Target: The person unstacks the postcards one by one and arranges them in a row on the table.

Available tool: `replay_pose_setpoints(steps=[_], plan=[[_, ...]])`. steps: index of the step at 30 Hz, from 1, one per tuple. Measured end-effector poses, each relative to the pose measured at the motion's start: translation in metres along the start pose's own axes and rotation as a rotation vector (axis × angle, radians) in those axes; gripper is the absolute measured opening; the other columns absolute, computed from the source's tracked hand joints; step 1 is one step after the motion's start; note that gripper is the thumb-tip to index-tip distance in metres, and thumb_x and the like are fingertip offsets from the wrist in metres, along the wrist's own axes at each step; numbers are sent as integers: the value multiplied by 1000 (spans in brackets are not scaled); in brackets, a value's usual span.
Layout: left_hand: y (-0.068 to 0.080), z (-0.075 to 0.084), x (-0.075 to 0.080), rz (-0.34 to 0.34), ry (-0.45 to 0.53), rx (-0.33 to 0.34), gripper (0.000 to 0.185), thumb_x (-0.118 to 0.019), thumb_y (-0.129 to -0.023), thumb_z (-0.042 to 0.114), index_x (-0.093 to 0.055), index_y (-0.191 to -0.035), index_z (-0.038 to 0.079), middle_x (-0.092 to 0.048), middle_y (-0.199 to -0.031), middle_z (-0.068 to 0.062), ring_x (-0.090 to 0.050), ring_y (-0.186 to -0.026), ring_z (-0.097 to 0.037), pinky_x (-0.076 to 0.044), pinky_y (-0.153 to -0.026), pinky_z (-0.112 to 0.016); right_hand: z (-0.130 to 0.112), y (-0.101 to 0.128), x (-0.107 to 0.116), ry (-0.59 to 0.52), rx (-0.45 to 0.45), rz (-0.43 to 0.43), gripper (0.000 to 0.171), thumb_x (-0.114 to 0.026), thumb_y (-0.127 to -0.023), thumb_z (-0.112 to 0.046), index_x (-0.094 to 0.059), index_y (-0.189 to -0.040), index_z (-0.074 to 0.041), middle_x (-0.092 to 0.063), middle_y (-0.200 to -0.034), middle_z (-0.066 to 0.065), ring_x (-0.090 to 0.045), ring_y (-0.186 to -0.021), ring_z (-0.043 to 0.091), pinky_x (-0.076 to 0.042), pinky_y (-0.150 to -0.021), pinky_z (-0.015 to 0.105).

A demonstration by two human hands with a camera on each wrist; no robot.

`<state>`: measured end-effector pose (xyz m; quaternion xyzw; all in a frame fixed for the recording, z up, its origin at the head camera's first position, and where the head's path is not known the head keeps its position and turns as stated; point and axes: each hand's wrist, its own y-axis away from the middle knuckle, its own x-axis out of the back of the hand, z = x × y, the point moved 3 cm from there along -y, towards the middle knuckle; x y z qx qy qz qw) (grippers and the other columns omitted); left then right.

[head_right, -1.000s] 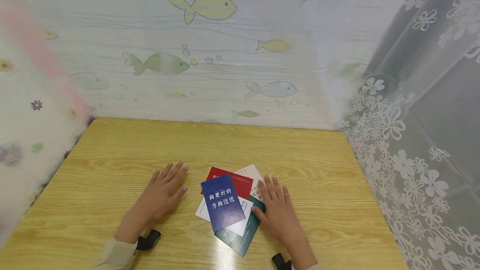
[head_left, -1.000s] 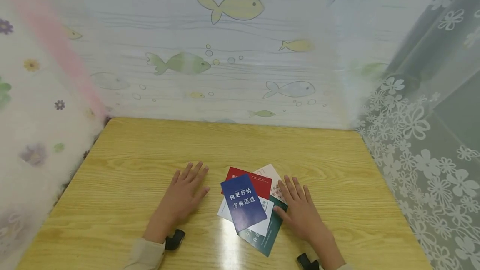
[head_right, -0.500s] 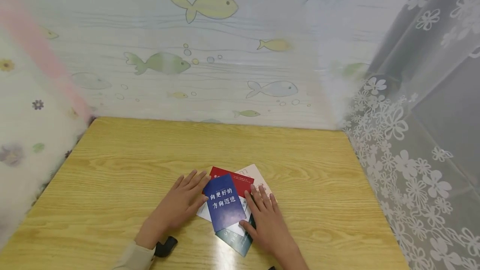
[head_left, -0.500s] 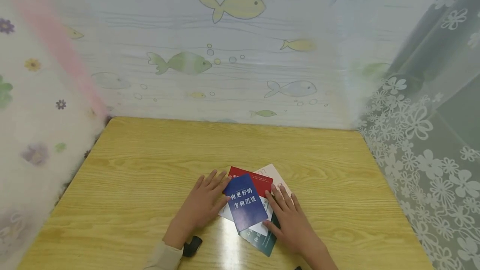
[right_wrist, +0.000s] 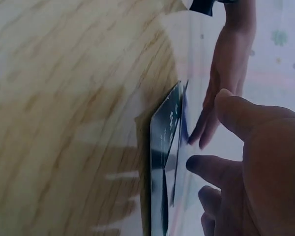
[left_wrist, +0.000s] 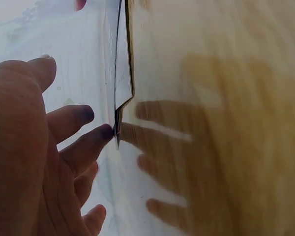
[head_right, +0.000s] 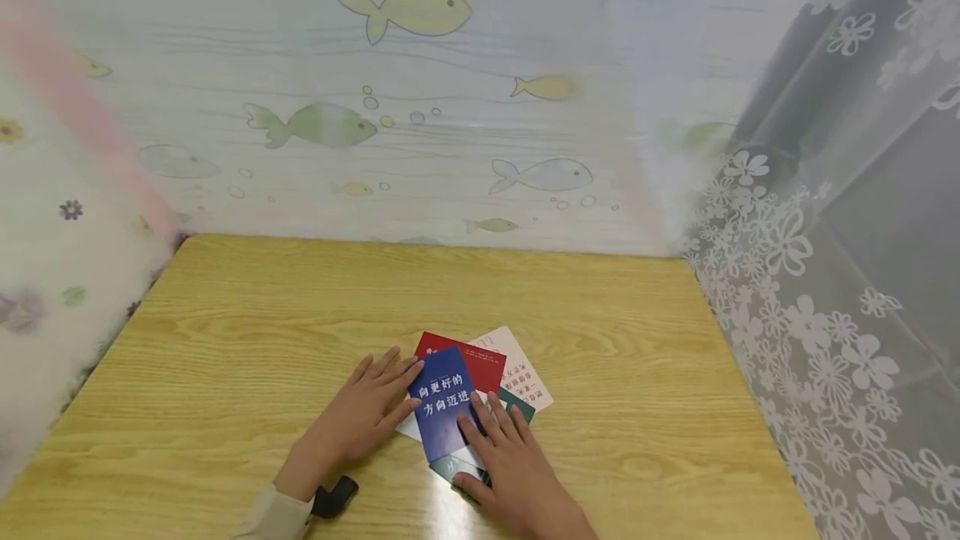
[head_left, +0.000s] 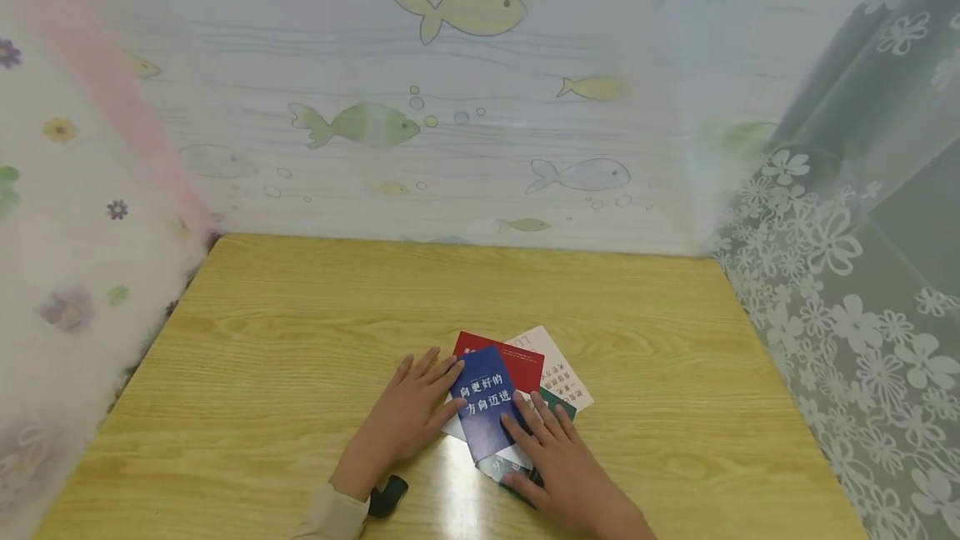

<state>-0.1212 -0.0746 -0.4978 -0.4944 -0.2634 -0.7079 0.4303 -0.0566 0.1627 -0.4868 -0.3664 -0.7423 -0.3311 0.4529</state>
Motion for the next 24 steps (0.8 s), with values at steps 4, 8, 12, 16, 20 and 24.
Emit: replay_pose_setpoints(steps=[4, 8, 12, 16, 20, 24], plan=[[3, 0, 0, -19, 0, 16, 58, -44, -106, 48, -47, -154, 15, -47, -158, -3, -29, -154, -30, -17, -127, -56, -2, 1, 0, -3, 3, -20, 71, -44, -102, -60, -41, -157, -17, -22, -170, 6, -13, -158, 33, -16, -125, 62], [7, 2, 2, -14, 2, 10, 57, -44, -106, 48, -49, -152, 14, -48, -156, -5, -31, -152, -31, -18, -126, -57, -1, 1, 0, -15, -2, -27, 71, -45, -102, -60, -40, -158, -17, -21, -170, 6, -11, -158, 33, -14, -125, 63], [14, 5, 4, -21, -1, 17, 57, -45, -106, 49, -51, -151, 14, -50, -155, -5, -33, -152, -32, -19, -126, -57, 3, 1, 2, -15, -15, -17, 71, -48, -101, -59, -40, -158, -18, -23, -170, 6, -12, -158, 34, -14, -125, 63], [22, 8, 7, -29, 1, 28, 57, -45, -106, 49, -52, -150, 14, -53, -153, -5, -36, -150, -32, -21, -125, -58, 8, 0, 4, 4, -24, -1, 71, -50, -101, -58, -40, -158, -16, -23, -169, 7, -13, -157, 35, -14, -126, 62], [32, 13, 9, -34, 20, 32, 56, -46, -105, 49, -55, -148, 13, -55, -151, -6, -38, -149, -33, -23, -124, -58, 12, -3, 6, 5, -32, 12, 71, -52, -100, -56, -40, -157, -15, -22, -169, 9, -12, -157, 36, -13, -126, 62], [44, 21, 9, -28, 14, 18, 54, -47, -105, 50, -61, -143, 13, -56, -150, -6, -41, -146, -34, -26, -123, -59, 15, -4, 7, 6, -26, 35, 71, -57, -99, -53, -41, -157, -13, -24, -168, 12, -14, -156, 39, -14, -124, 65]])
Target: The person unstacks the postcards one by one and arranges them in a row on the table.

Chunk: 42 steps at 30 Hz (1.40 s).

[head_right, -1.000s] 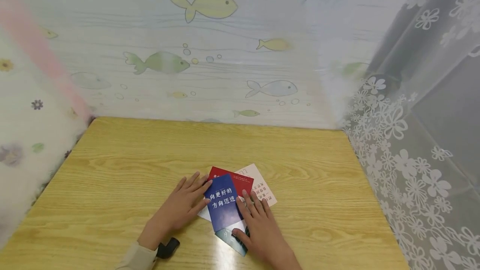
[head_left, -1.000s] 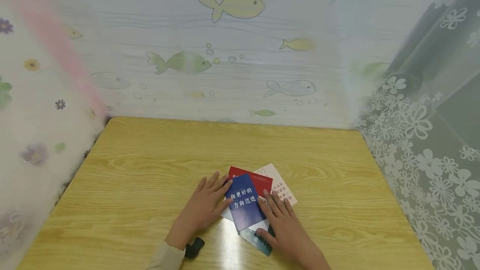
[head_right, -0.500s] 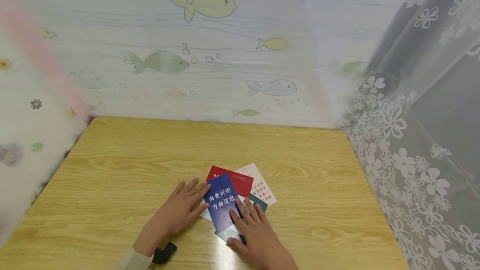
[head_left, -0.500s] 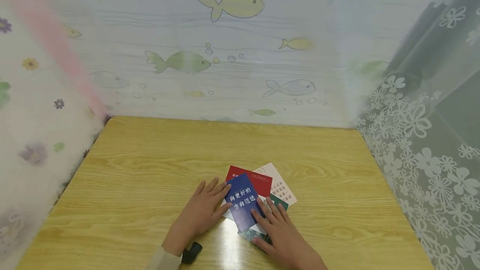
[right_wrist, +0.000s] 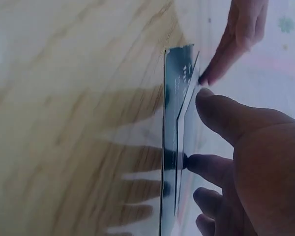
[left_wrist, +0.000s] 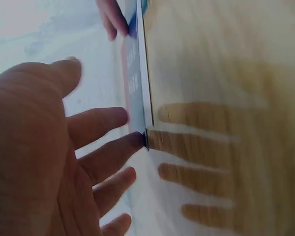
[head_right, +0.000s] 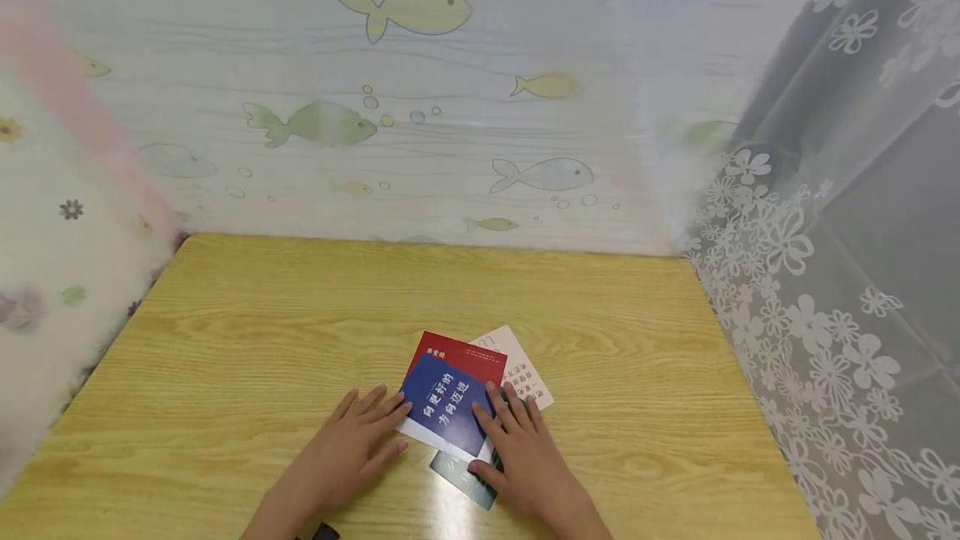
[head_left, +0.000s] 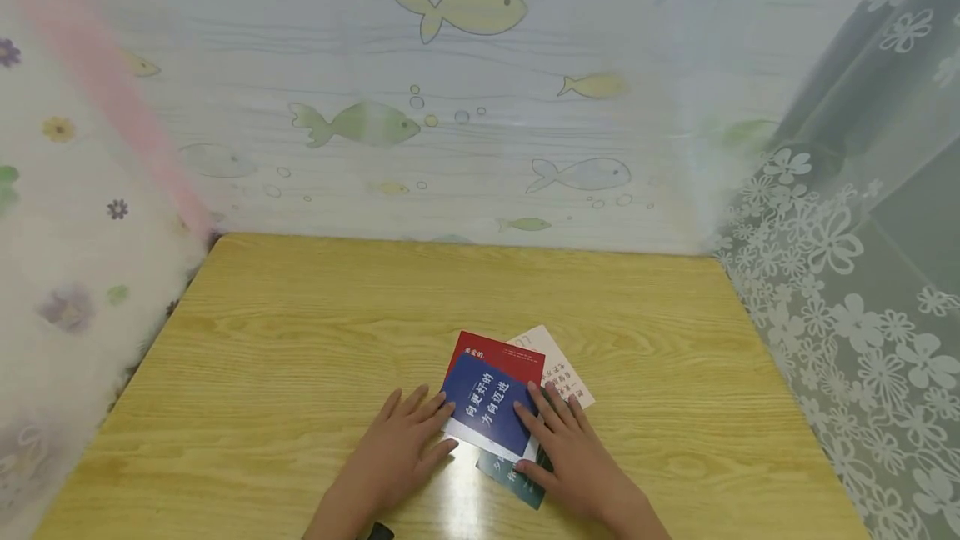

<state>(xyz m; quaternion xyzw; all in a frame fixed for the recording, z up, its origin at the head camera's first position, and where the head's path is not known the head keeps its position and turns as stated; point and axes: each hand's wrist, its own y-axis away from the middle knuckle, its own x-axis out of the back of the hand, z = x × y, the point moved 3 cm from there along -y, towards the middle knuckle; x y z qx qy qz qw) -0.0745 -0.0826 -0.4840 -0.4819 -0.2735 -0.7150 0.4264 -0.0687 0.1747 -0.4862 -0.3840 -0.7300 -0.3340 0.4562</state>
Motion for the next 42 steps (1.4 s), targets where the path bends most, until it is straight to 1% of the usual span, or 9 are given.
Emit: replay_pose_setpoints(steps=[6, 9, 13, 16, 21, 26, 32, 39, 42], plan=[[16, 12, -3, -14, -49, -43, 53, -47, -104, 53, -64, -139, 16, -58, -148, -4, -46, -143, -34, -32, -120, -60, 6, -2, 2, 21, -16, 14, 75, -65, -95, -50, -41, -156, -13, -27, -167, 14, -16, -156, 40, -16, -124, 66], [20, 16, -4, -12, -63, -80, 52, -49, -104, 52, -66, -137, 16, -61, -145, -4, -48, -142, -33, -35, -118, -59, 9, -3, 3, 24, -24, 24, 78, -70, -93, -47, -42, -156, -11, -27, -167, 15, -16, -156, 40, -15, -124, 64], [22, 21, -3, -25, -73, -124, 46, -52, -103, 48, -70, -131, 16, -65, -140, -5, -51, -140, -32, -38, -116, -58, 12, -4, 4, 22, -27, 26, 79, -72, -91, -46, -43, -155, -10, -26, -167, 14, -16, -156, 40, -15, -125, 63], [19, 21, -2, -35, -65, -138, 42, -56, -102, 44, -70, -130, 16, -64, -141, -5, -51, -140, -32, -38, -117, -57, 15, -4, 4, 8, -25, 21, 79, -72, -91, -47, -43, -155, -10, -26, -167, 14, -16, -156, 40, -15, -125, 63], [12, 14, 3, 14, -53, -140, 41, -67, -96, 37, -70, -131, 14, -60, -146, -6, -48, -142, -32, -37, -118, -56, 23, -6, 6, -51, -24, 24, 83, -75, -89, -46, -42, -156, -9, -24, -168, 15, -16, -156, 39, -14, -125, 62], [6, 2, 7, 58, -43, -123, 49, -72, -92, 35, -68, -133, 9, -57, -148, -9, -46, -143, -33, -35, -119, -56, 34, -11, 9, -77, 20, 36, 94, -84, -81, -43, -40, -156, -6, -25, -167, 18, -17, -155, 41, -17, -124, 64], [-3, -11, 9, 39, 4, -94, 59, -74, -90, 37, -62, -139, 7, -52, -152, -13, -41, -146, -37, -31, -120, -59, 45, -16, 17, -95, 30, 35, 108, -91, -70, -46, -40, -155, -4, -29, -165, 21, -21, -153, 46, -21, -122, 66], [-15, -24, 8, 12, 16, -64, 76, -76, -86, 45, -54, -147, 5, -44, -158, -16, -34, -149, -40, -25, -123, -60, 50, -23, 20, -89, 55, 45, 111, -93, -67, -48, -42, -154, -1, -31, -163, 24, -22, -151, 48, -23, -120, 68], [-20, -27, 6, -5, 22, -60, 85, -77, -83, 50, -51, -150, 5, -41, -160, -17, -31, -151, -41, -24, -123, -60, 51, -23, 19, -110, 51, 36, 110, -93, -67, -48, -43, -153, -1, -31, -163, 24, -21, -151, 49, -22, -120, 69]])
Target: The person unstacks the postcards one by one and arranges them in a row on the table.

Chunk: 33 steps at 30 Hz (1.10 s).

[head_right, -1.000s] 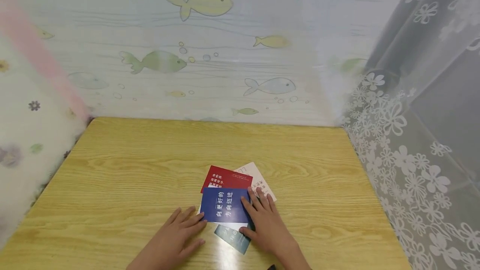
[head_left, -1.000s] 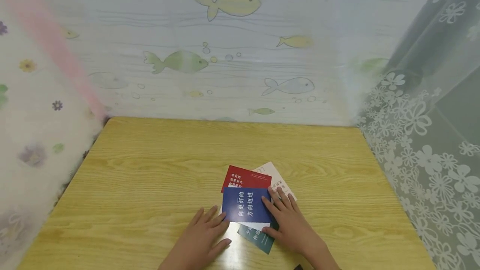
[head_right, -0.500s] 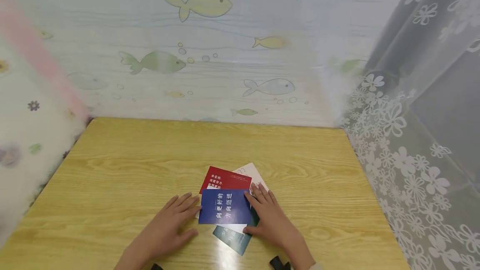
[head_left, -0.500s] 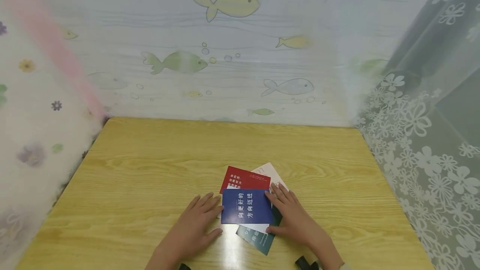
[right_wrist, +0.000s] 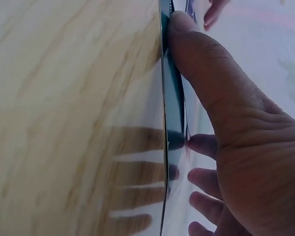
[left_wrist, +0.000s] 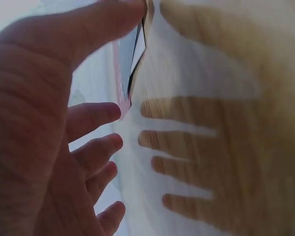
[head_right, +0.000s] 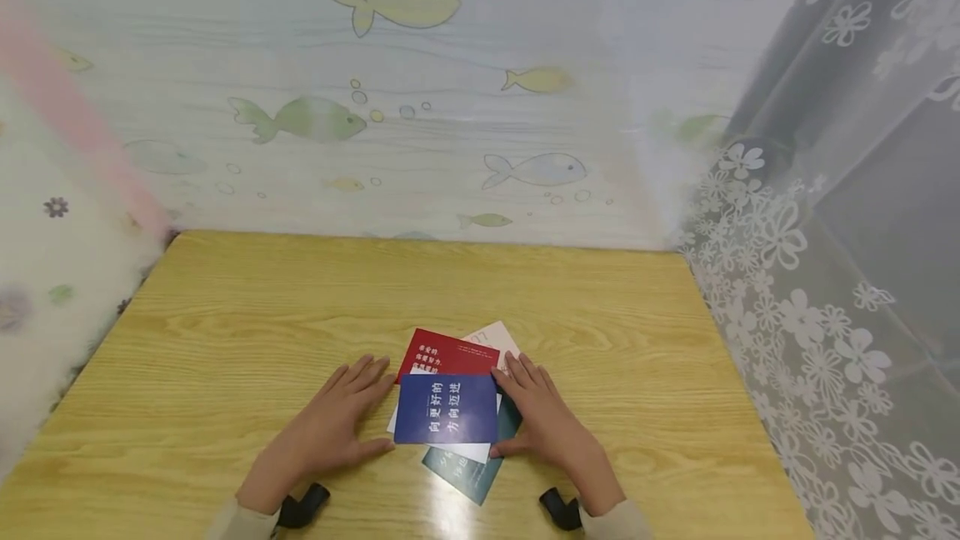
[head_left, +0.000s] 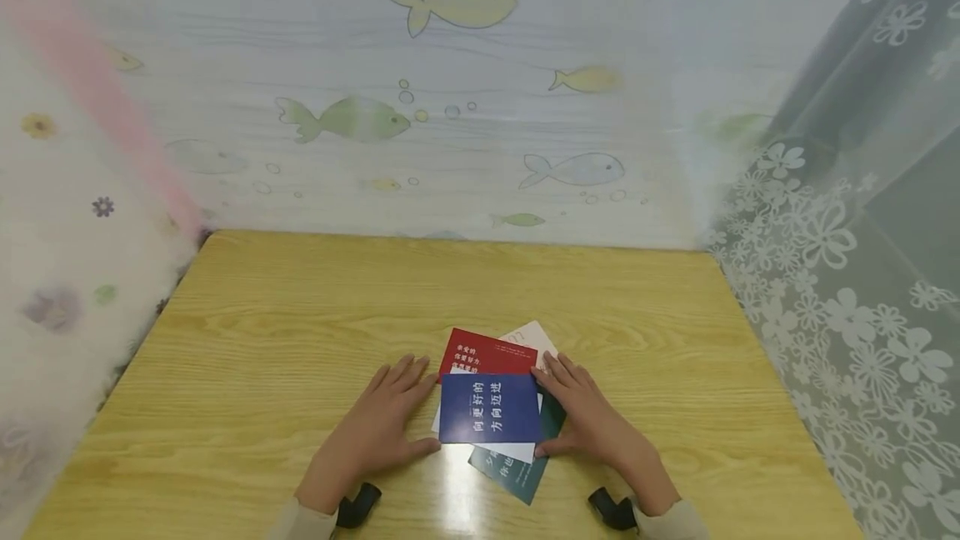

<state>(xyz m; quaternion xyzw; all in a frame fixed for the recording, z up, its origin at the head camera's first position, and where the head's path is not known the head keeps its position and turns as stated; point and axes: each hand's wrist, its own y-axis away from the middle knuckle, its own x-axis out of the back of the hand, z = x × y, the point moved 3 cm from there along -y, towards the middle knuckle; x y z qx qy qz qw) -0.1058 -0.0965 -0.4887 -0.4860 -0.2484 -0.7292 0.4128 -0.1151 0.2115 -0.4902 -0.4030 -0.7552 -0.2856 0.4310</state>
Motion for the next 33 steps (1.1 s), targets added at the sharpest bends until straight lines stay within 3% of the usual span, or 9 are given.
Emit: replay_pose_setpoints(steps=[12, 25, 33], plan=[[-10, -10, -1, -71, 39, 41, 98, -80, -74, 60, -49, -152, 9, -33, -164, -16, -22, -154, -39, -18, -126, -59, -2, -1, -1, -53, -2, 4, 104, -93, -68, -45, -46, -151, -1, -34, -163, 21, -20, -153, 45, -19, -123, 65], [-11, -8, -2, -63, 70, 11, 97, -83, -71, 59, -54, -148, 9, -36, -163, -16, -26, -153, -40, -22, -124, -60, 0, -1, 0, -27, 22, 24, 102, -93, -66, -46, -51, -148, -4, -38, -161, 17, -24, -152, 42, -26, -121, 64], [-13, -8, 0, -66, 91, 14, 96, -84, -71, 57, -53, -148, 8, -35, -163, -16, -25, -153, -41, -21, -124, -61, -1, 0, 1, -22, 28, 14, 102, -93, -69, -43, -47, -151, -3, -35, -163, 17, -22, -153, 42, -21, -123, 63]])
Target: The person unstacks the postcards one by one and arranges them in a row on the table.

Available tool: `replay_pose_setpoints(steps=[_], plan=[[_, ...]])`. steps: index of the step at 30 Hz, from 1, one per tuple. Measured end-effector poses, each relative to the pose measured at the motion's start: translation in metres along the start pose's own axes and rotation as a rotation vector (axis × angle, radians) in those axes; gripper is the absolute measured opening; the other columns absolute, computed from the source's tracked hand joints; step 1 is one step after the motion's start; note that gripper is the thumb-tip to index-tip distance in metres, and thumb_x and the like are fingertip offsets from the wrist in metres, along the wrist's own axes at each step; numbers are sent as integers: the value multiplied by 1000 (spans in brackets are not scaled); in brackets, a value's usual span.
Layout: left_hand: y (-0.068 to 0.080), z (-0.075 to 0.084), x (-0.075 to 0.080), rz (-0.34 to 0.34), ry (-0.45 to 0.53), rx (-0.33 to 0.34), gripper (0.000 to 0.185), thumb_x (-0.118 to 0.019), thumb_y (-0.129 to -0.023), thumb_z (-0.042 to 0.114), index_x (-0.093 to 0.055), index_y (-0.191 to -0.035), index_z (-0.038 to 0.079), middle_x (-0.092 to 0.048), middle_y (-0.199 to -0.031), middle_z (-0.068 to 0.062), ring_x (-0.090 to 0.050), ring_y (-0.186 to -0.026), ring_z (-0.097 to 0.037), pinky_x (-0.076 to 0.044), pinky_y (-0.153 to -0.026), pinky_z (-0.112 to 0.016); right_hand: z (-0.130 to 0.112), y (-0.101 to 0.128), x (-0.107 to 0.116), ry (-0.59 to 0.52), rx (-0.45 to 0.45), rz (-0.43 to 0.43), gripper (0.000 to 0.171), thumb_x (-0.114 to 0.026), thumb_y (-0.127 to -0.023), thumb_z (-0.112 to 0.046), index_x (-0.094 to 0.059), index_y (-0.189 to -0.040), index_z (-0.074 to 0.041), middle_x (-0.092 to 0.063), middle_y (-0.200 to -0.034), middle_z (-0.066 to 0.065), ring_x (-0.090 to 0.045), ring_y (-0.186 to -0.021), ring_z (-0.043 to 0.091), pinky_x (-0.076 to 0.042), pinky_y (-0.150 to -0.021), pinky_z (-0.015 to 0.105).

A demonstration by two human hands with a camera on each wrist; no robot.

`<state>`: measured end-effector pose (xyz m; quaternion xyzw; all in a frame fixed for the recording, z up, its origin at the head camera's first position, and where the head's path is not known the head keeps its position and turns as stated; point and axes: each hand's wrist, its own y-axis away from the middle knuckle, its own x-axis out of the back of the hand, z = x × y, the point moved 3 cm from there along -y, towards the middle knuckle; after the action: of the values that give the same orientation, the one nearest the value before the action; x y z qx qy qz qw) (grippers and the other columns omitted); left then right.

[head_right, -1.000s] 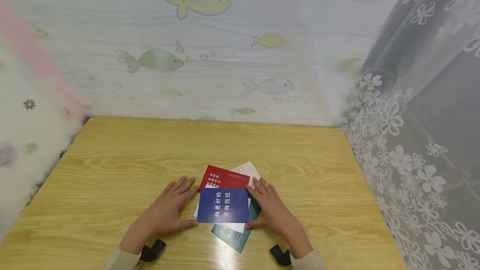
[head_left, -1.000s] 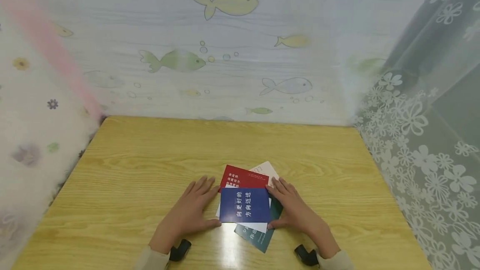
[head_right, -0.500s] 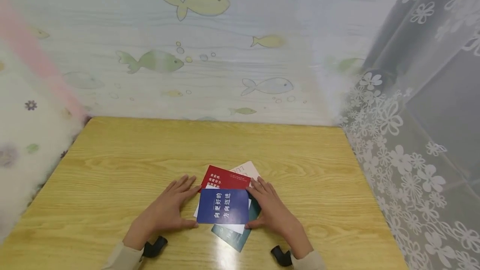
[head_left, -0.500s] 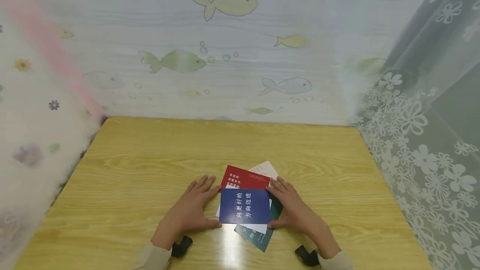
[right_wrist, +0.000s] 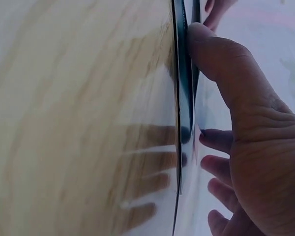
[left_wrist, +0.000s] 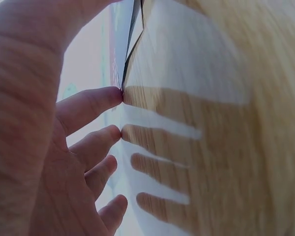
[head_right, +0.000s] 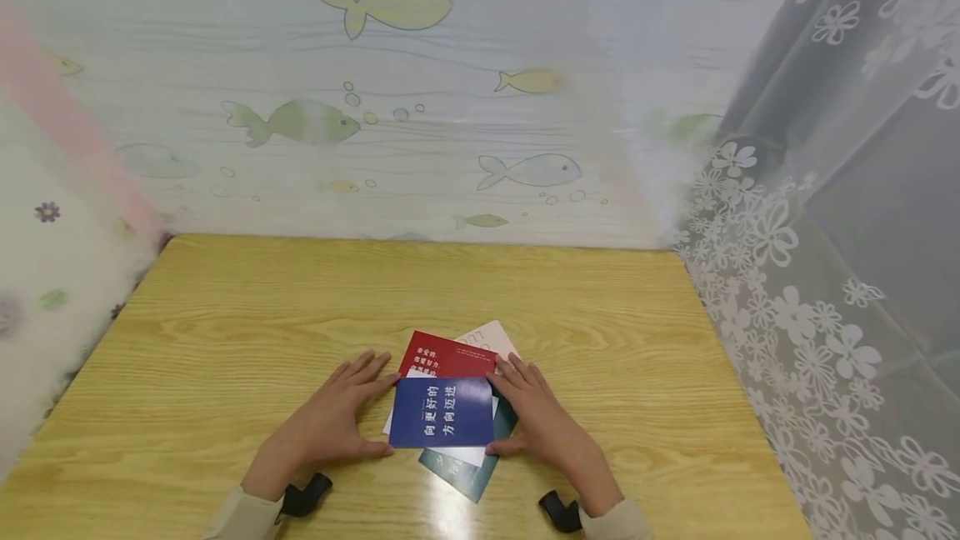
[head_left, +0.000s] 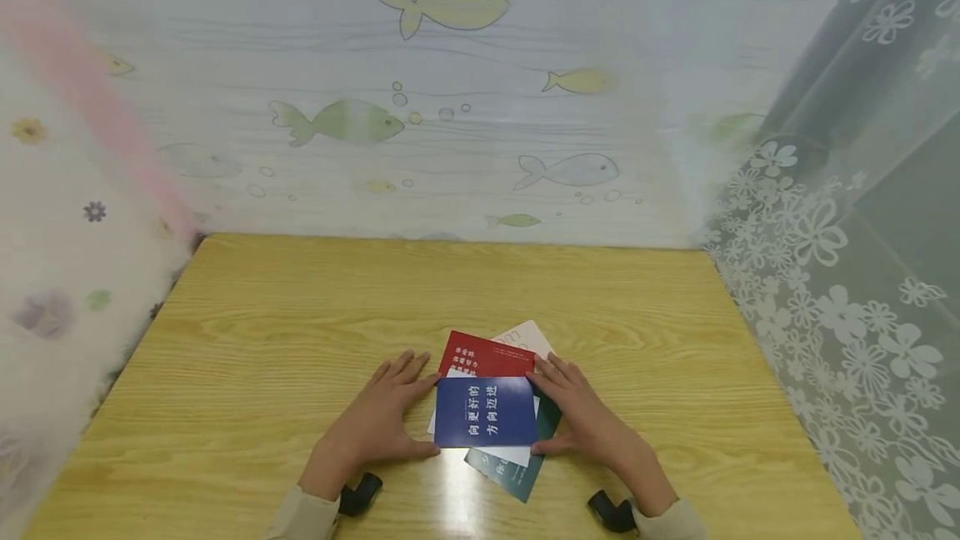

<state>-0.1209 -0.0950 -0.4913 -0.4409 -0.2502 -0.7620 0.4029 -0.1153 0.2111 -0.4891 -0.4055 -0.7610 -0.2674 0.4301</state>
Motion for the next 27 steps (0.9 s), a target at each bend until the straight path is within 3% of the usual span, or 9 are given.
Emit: replay_pose_setpoints(steps=[12, 18, 27], plan=[[2, -6, -4, 32, 49, -8, 97, -87, -67, 53, -54, -147, 9, -37, -163, -12, -25, -153, -40, -21, -125, -59, -4, 2, -1, 25, 44, 65, 105, -95, -67, -42, -46, -151, -2, -37, -161, 19, -25, -152, 43, -23, -122, 62], [7, -7, -1, 80, 57, -16, 100, -86, -68, 49, -49, -152, 9, -39, -162, -8, -25, -154, -36, -20, -126, -56, -6, 3, 0, 81, 50, 111, 108, -95, -65, -47, -46, -152, -5, -37, -162, 16, -22, -153, 41, -24, -123, 61], [10, -5, 4, 173, 35, -77, 101, -85, -69, 45, -45, -155, 10, -40, -162, -6, -27, -153, -35, -21, -125, -56, -12, 2, 4, 150, 71, 189, 107, -93, -61, -52, -52, -148, -4, -44, -159, 12, -31, -151, 38, -30, -121, 58]])
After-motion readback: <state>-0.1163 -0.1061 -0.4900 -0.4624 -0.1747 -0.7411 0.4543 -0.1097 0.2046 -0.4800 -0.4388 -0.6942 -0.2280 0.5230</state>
